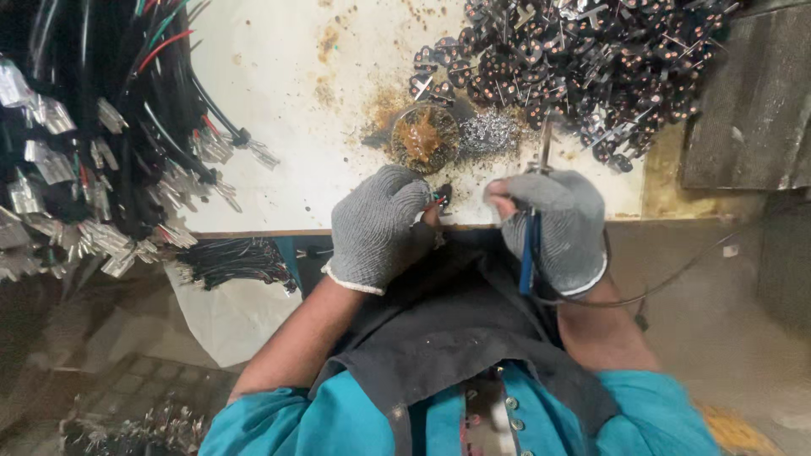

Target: The person, wearing fingerless gloves, solders the ends of red and green wires onto small connector terminals at a workbench. They hold a wire in one hand and a soldering iron in the other, dip the wire tip into flux, apply solder to the joint, and place the finished connector onto a large pile of completed connectors on the bench, repeating the process.

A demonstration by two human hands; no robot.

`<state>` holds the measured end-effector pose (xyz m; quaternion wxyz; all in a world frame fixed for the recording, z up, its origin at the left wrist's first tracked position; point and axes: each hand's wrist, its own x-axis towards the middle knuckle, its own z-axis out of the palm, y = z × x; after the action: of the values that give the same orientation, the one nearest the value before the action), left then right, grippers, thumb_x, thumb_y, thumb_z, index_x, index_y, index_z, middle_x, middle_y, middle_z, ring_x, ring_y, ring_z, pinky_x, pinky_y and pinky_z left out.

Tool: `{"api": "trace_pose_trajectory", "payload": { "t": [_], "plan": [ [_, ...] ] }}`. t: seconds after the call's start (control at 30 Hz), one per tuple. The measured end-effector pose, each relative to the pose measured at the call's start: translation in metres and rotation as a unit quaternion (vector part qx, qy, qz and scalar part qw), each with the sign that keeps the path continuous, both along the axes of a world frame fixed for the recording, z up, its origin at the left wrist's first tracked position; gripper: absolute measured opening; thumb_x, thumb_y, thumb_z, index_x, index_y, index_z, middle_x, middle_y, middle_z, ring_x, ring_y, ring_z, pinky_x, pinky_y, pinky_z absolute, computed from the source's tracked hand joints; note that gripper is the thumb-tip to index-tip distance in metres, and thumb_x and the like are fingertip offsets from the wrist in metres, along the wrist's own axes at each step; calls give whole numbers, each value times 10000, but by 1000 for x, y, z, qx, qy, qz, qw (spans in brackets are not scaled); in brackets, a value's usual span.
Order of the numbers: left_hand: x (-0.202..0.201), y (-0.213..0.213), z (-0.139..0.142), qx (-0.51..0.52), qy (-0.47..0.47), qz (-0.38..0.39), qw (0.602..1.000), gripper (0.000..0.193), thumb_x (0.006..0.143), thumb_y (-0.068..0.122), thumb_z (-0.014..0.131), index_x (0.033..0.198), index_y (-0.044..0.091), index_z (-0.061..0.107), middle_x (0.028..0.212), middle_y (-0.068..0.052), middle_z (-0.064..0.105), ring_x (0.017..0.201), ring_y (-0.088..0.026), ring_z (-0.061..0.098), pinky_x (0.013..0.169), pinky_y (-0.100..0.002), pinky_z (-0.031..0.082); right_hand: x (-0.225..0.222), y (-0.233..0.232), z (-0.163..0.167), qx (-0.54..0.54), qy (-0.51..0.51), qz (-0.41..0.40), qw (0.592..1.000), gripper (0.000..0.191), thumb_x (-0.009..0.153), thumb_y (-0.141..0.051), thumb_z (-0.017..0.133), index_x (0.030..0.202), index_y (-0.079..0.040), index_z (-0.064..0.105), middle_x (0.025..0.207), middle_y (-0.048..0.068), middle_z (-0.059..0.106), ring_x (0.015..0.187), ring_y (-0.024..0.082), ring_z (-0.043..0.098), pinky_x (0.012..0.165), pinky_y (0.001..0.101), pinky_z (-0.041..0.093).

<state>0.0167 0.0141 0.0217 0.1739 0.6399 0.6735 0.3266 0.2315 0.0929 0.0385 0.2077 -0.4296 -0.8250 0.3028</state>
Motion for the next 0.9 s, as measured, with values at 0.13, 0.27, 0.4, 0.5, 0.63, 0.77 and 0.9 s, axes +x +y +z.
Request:
{"api": "trace_pose_trajectory", "payload": {
  "t": [0.13,0.27,0.4,0.5,0.63,0.77,0.9],
  "plan": [
    [-2,0,1,-17,5,1,1000,178,811,182,800,851,131,635,931,-67,663,795,-293,670,667,-406,537,-26,-8,8,88,-18,36,995,82,876,-157,802,935,-148,745,805,84,689,754,304,636,704,428,501],
    [-2,-1,0,-26,0,-5,1000,169,795,170,781,861,146,627,939,-58,655,798,-286,672,663,-405,531,-27,5,7,92,-86,17,992,164,907,-130,828,994,-162,693,790,56,659,763,310,636,715,449,500],
    [-6,-3,-1,-21,-1,-26,999,191,787,191,780,872,150,614,958,-64,646,824,-296,667,666,-413,526,-16,4,-3,146,-59,74,985,300,898,-101,828,1137,-160,657,866,78,671,789,340,638,677,471,482],
    [-8,-4,-1,-44,-5,-33,998,186,794,191,789,856,153,619,942,-61,647,817,-297,663,653,-423,516,-14,-1,-9,150,-59,137,977,285,898,-37,807,1105,-188,683,843,98,669,753,340,632,600,462,455],
    [-7,-3,1,-26,-3,-36,999,215,785,214,791,860,130,608,965,-80,651,832,-300,666,662,-421,525,-8,4,4,204,-8,207,957,258,936,9,760,1094,-172,667,971,127,703,864,319,675,716,430,568],
    [-4,-2,0,-23,3,-24,999,178,797,193,775,873,143,622,962,-72,652,810,-291,668,657,-415,526,-8,11,15,5,31,184,982,278,808,-48,806,1060,-125,719,792,48,657,700,236,635,588,401,495],
    [-7,-2,-1,-11,9,-23,1000,169,764,169,752,866,144,620,953,-72,650,797,-299,669,650,-418,525,-33,-1,-8,94,49,86,991,237,832,-70,847,958,-155,666,823,73,635,768,271,634,657,407,492]
  ]
}}
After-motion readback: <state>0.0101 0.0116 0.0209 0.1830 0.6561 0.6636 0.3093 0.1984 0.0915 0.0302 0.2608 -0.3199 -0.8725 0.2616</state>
